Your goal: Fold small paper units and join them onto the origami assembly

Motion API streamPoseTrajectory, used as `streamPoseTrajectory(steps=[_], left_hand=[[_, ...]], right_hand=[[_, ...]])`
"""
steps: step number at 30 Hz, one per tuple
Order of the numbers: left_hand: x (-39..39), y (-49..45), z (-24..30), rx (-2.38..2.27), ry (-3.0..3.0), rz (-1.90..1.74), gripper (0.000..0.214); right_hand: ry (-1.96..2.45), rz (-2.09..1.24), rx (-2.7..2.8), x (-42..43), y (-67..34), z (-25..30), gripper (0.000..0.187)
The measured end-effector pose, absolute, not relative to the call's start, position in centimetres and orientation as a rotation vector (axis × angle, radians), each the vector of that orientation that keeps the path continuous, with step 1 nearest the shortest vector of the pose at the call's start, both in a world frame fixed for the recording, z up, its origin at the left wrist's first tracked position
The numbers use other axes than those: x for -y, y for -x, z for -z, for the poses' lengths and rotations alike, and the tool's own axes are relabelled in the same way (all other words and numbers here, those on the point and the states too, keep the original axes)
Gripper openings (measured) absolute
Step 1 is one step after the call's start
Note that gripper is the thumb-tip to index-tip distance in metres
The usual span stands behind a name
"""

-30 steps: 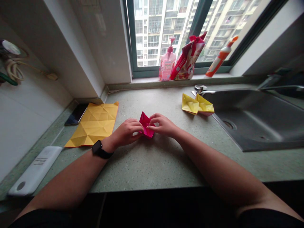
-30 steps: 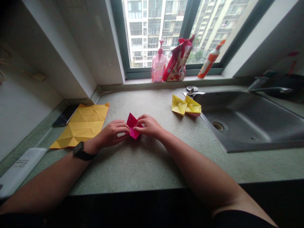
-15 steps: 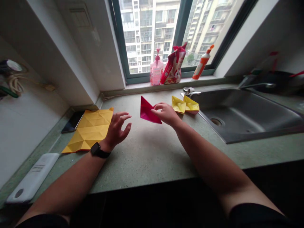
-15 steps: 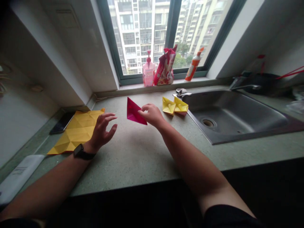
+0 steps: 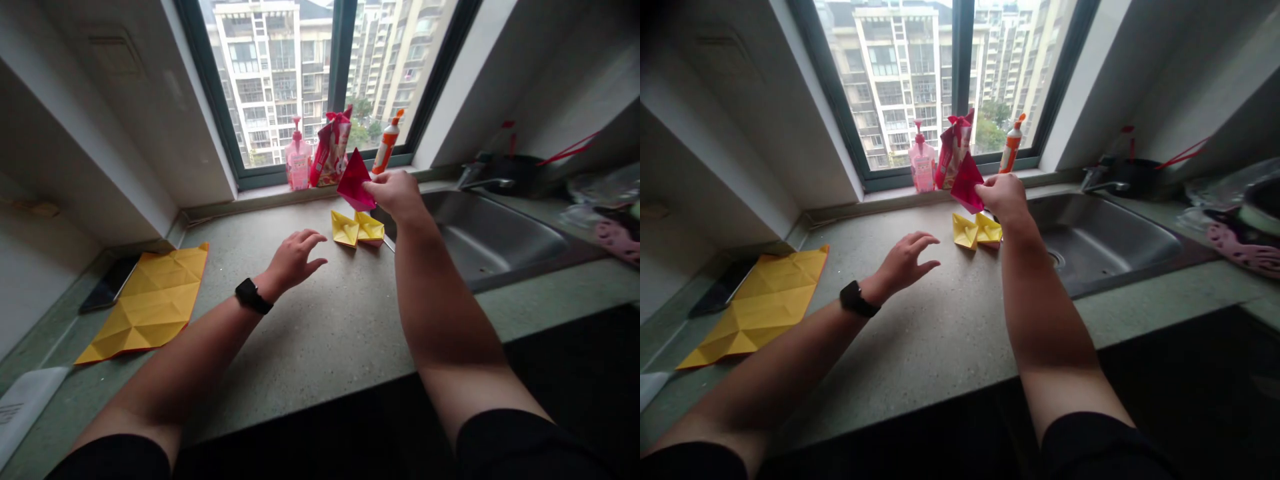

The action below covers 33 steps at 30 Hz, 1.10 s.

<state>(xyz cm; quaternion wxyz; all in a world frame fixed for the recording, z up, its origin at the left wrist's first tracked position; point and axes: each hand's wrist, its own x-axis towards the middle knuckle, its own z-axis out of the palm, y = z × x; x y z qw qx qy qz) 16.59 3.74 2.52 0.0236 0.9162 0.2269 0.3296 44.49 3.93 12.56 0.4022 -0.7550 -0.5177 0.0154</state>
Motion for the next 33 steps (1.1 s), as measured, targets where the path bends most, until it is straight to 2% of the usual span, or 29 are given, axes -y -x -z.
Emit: streamPoseTrajectory(steps=[8, 15, 19, 26, 33], left_hand=[[-8.0, -25.7, 0.3, -0.717, -2.762, -0.886, 0.049], [-8.7, -27.0, 2.0, -0.669, -2.764, -0.962, 0.016], [-8.5, -27.2, 1.9, -0.647, -2.806, -0.959, 0.007], [-8.3, -26.9, 1.6, -0.698, -2.817, -1.016, 0.01], [-8.7, -26.8, 1.9, -0.748, -2.793, -1.046, 0.011]], right_hand=[[1.803, 0.008, 1.212, -5.7, -46.0, -12.1, 0.029], [1.848, -0.058, 1.238, -6.3, -45.3, -11.9, 0.023], [1.964, -0.096, 1.298, -6.4, -45.1, -11.6, 0.019], [2.181, -0.273, 1.397, -6.4, -45.4, -10.6, 0.009], [2.287, -0.256, 1.49, -6.5, -44.8, -10.5, 0.006]])
